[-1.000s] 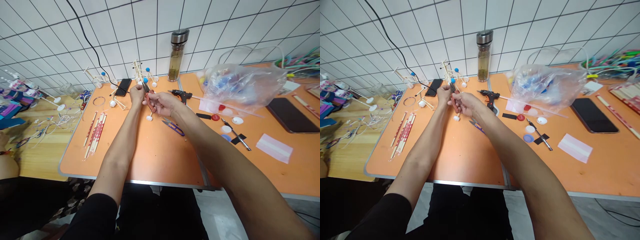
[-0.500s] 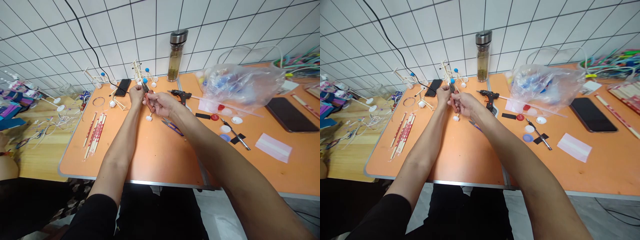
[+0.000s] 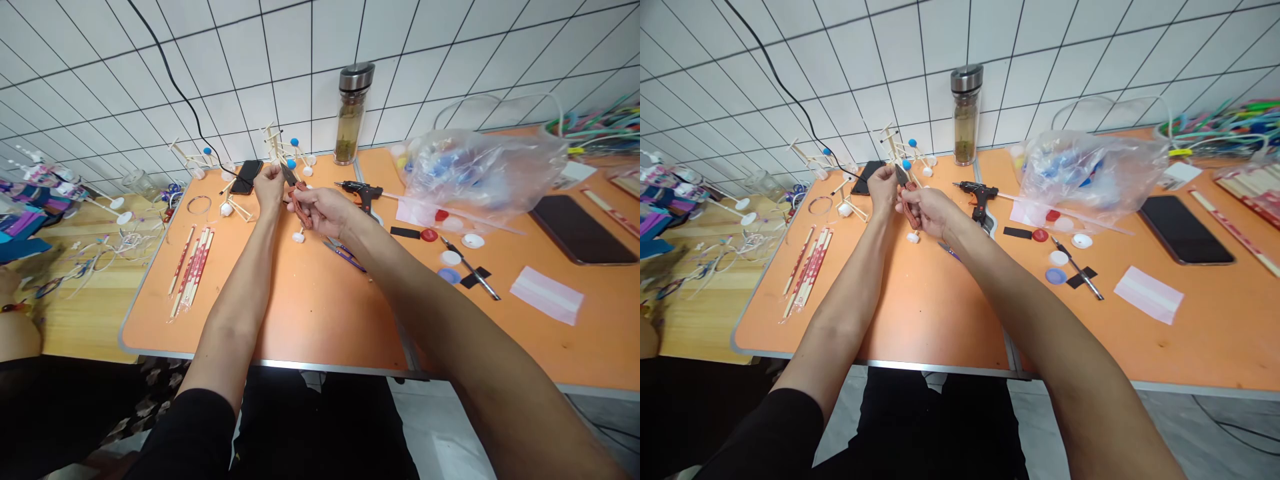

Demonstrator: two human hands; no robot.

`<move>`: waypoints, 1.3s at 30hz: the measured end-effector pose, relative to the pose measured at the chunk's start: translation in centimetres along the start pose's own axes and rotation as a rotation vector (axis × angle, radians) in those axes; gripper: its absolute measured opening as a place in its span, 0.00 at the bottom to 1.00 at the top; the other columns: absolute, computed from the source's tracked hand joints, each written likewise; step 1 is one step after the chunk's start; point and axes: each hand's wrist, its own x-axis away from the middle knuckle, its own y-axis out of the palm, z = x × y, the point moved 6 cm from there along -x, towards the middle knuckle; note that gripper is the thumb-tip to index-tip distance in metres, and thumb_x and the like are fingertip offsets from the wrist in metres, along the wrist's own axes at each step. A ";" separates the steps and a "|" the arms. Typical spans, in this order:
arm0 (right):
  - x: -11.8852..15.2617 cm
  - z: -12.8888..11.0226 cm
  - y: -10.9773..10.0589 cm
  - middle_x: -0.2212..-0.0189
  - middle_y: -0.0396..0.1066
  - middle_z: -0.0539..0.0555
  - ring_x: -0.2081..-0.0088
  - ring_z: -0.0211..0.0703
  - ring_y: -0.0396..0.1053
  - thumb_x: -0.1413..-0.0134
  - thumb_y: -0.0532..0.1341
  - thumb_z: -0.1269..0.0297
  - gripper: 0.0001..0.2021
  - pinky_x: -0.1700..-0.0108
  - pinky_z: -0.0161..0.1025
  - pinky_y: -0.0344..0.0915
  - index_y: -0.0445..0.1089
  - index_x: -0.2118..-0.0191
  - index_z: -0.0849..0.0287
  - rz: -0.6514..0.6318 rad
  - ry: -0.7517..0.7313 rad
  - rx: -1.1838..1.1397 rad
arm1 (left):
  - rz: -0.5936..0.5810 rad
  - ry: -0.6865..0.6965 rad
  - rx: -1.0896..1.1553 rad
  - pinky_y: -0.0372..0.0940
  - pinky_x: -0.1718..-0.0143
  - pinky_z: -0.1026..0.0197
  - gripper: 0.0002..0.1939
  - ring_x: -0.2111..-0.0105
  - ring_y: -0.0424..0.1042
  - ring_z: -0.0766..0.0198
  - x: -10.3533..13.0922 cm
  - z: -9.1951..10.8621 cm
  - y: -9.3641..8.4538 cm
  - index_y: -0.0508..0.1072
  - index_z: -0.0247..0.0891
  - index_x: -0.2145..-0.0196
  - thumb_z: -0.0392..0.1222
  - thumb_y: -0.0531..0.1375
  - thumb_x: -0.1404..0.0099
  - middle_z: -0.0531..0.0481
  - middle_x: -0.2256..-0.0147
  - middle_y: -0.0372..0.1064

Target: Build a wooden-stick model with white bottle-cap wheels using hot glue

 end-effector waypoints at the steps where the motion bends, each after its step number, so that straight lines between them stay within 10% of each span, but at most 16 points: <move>1: 0.3 -0.1 0.1 0.75 0.75 0.51 0.83 0.32 0.55 0.25 0.56 0.75 0.14 0.80 0.31 0.52 0.66 0.66 0.55 -0.001 0.000 -0.007 | 0.006 0.004 0.005 0.62 0.66 0.69 0.13 0.72 0.67 0.70 0.0 0.1 -0.1 0.75 0.37 0.74 0.28 0.65 0.32 0.56 0.73 0.70; 11: 3.8 -1.4 -2.1 0.68 0.81 0.54 0.80 0.33 0.60 0.25 0.61 0.71 0.06 0.83 0.29 0.52 0.72 0.59 0.56 0.055 -0.028 0.067 | -0.040 -0.172 0.138 0.64 0.69 0.64 0.10 0.76 0.69 0.67 1.8 3.3 0.6 0.75 0.40 0.63 0.27 0.58 0.31 0.57 0.75 0.69; 19: 6.5 -1.5 -4.9 0.62 0.84 0.56 0.79 0.33 0.70 0.24 0.60 0.70 0.07 0.84 0.26 0.52 0.72 0.47 0.55 0.090 -0.071 0.206 | -0.211 -0.258 0.182 0.43 0.80 0.69 0.06 0.84 0.55 0.77 3.7 8.0 2.2 0.73 0.38 0.69 0.33 0.64 0.33 0.59 0.78 0.66; 25: 7.0 -1.0 -6.2 0.53 0.81 0.56 0.66 0.35 0.81 0.26 0.63 0.68 0.08 0.71 0.27 0.74 0.75 0.46 0.54 0.218 -0.201 0.420 | -0.307 -0.329 0.187 0.40 0.82 0.70 0.08 0.85 0.54 0.79 6.1 10.8 1.8 0.73 0.37 0.70 0.35 0.69 0.35 0.59 0.79 0.66; 39: 6.5 -0.5 -5.9 0.48 0.79 0.58 0.56 0.51 0.84 0.28 0.62 0.55 0.15 0.48 0.51 0.82 0.76 0.44 0.55 0.125 -0.465 0.738 | -0.537 -0.432 0.058 0.48 0.84 0.69 0.07 0.87 0.62 0.75 10.7 11.9 0.1 0.76 0.35 0.71 0.29 0.64 0.34 0.55 0.80 0.71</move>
